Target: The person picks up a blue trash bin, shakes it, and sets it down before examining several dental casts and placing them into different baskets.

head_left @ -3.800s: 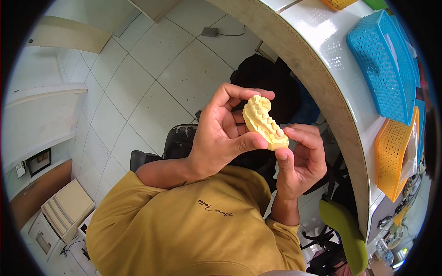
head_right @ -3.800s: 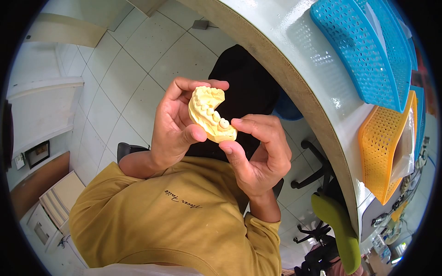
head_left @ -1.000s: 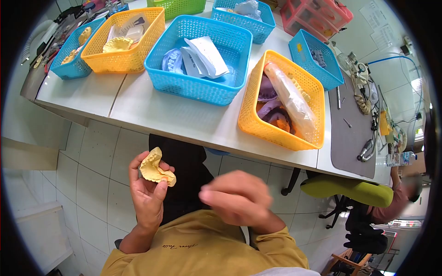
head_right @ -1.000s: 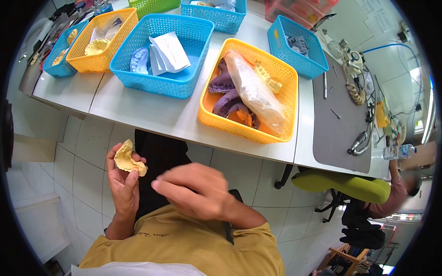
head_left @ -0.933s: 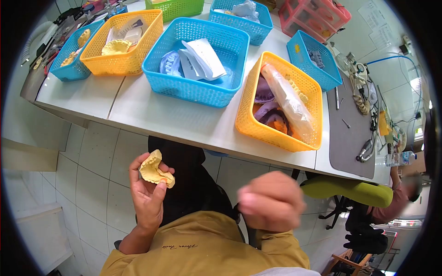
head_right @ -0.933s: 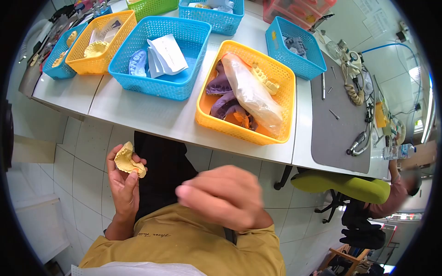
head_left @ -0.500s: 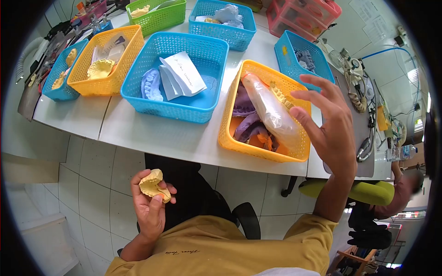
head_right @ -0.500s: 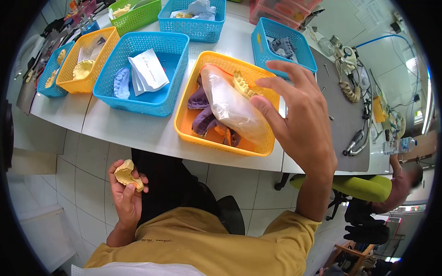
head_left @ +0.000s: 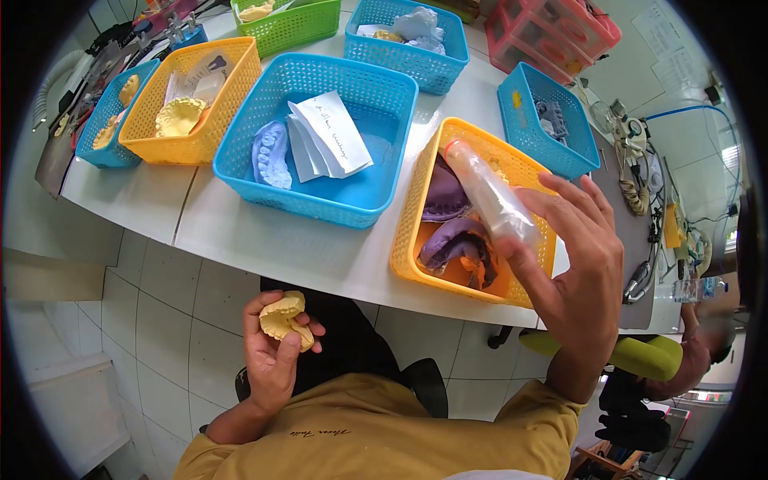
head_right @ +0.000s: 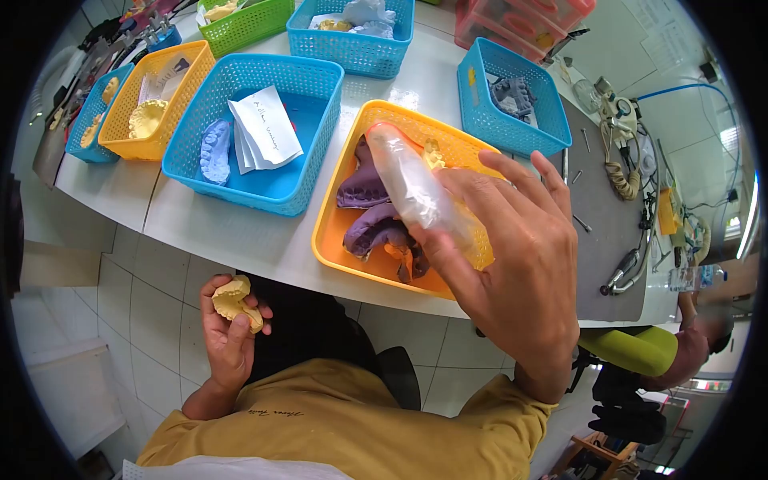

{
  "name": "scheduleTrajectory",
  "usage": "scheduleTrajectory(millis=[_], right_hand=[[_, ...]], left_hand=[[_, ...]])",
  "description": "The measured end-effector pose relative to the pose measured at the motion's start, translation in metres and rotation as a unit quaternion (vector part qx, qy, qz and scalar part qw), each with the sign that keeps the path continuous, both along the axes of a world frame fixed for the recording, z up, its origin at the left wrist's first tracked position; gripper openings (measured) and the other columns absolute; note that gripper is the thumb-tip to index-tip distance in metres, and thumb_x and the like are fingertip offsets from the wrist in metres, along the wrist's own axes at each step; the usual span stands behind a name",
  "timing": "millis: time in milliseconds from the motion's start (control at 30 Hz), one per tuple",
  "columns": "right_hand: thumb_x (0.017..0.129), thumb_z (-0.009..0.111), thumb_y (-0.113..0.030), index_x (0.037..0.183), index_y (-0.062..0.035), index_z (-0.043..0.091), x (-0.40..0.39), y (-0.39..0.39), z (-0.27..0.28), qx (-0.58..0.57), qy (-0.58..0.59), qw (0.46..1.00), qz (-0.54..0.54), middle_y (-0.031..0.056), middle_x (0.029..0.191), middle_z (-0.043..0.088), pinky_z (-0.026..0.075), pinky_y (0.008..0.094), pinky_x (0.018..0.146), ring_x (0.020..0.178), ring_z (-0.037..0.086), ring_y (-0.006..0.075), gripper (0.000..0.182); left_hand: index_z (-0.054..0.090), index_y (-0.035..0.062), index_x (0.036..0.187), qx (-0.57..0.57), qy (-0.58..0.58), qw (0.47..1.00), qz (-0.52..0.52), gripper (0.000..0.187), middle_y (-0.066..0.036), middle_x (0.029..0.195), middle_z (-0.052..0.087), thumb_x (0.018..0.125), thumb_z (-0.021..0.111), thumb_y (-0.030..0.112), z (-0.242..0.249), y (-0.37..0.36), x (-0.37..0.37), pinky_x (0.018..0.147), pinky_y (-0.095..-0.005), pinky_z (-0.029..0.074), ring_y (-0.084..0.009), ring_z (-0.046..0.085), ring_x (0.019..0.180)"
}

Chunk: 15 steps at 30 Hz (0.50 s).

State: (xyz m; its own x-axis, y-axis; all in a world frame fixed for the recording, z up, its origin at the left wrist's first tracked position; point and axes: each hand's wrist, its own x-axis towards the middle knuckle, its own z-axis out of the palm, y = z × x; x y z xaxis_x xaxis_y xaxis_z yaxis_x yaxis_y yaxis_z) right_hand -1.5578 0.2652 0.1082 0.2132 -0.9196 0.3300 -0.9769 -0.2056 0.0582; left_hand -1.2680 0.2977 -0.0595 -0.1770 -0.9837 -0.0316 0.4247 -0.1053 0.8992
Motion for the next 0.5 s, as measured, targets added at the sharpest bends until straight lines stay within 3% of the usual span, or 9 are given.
scheduleTrajectory(millis=[67, 333, 433, 500], right_hand=[[0.087, 0.068, -0.027, 0.102, -0.0016, 0.069, -0.003, -0.001, -0.003, -0.029, -0.067, 0.997, 0.010, 0.0171, 0.096, 0.070, 0.036, 0.0514, 0.104, 0.105, 0.063, 0.0327, 0.030], [0.096, 0.057, -0.026, 0.096, 0.0022, 0.068, -0.014, -0.003, -0.004, -0.028, -0.158, 0.987, -0.021, 0.0175, 0.092, 0.070, 0.038, 0.0500, 0.103, 0.086, 0.067, 0.0345, 0.030], [0.097, 0.056, -0.026, 0.096, 0.0023, 0.067, -0.015, -0.003, -0.005, -0.022, -0.233, 0.971, -0.054, 0.0169, 0.091, 0.070, 0.038, 0.0498, 0.102, 0.082, 0.067, 0.0351, 0.031], [0.095, 0.058, -0.026, 0.097, 0.0012, 0.068, -0.020, -0.004, -0.003, -0.005, -0.212, 0.976, -0.051, 0.0154, 0.092, 0.070, 0.038, 0.0497, 0.103, 0.087, 0.066, 0.0345, 0.028]], left_hand=[[0.033, 0.0098, 0.134, 0.002, -0.002, 1.000, -0.001, 0.049, -0.010, 0.105, 0.053, 0.094, 0.060, 0.014, 0.000, 0.000, -0.001, 0.067, -0.0293, 0.050, -0.0191, 0.060, 0.088], [0.034, 0.0063, 0.134, 0.013, 0.014, 1.000, -0.005, 0.048, -0.012, 0.106, 0.054, 0.093, 0.058, 0.008, -0.003, -0.001, 0.009, 0.071, -0.0308, 0.054, -0.0210, 0.062, 0.091], [0.032, 0.0086, 0.136, 0.016, -0.011, 1.000, -0.005, 0.050, -0.010, 0.104, 0.053, 0.094, 0.060, 0.015, 0.000, -0.002, 0.008, 0.067, -0.0293, 0.050, -0.0188, 0.060, 0.088], [0.032, 0.0084, 0.136, 0.018, -0.013, 1.000, -0.005, 0.051, -0.010, 0.104, 0.053, 0.094, 0.060, 0.015, 0.001, -0.002, 0.005, 0.067, -0.0291, 0.050, -0.0187, 0.060, 0.088]])
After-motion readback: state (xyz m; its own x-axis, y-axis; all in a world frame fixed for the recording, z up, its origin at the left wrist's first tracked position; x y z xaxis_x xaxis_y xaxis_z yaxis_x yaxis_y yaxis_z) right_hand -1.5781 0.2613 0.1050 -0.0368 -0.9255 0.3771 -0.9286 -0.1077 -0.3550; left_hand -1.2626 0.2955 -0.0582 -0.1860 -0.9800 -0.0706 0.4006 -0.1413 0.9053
